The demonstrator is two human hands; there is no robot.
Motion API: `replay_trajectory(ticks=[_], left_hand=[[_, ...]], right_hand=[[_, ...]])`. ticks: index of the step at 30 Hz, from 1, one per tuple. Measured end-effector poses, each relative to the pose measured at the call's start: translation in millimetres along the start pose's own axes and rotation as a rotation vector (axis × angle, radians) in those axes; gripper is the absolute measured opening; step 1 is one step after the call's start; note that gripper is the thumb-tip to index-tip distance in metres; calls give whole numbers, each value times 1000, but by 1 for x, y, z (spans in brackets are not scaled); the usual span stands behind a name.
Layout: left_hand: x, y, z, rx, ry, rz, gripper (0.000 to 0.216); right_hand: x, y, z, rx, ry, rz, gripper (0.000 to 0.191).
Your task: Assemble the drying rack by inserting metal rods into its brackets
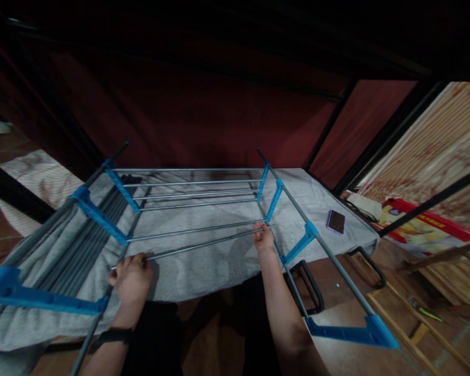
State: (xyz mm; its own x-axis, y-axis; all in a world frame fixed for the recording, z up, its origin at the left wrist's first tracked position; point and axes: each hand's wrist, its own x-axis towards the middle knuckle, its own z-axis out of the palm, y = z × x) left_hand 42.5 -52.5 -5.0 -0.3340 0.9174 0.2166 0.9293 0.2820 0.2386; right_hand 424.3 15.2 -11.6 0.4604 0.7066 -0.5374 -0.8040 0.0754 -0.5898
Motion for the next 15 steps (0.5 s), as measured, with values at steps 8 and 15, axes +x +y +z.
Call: replay_trajectory(ticks=[8, 15], left_hand=[[4, -3, 2, -122, 57, 9, 38], [3, -2, -3, -171, 277, 32, 41]], right_hand=[[0, 0, -1, 3, -36, 8, 20], [5, 2, -6, -18, -127, -30, 21]])
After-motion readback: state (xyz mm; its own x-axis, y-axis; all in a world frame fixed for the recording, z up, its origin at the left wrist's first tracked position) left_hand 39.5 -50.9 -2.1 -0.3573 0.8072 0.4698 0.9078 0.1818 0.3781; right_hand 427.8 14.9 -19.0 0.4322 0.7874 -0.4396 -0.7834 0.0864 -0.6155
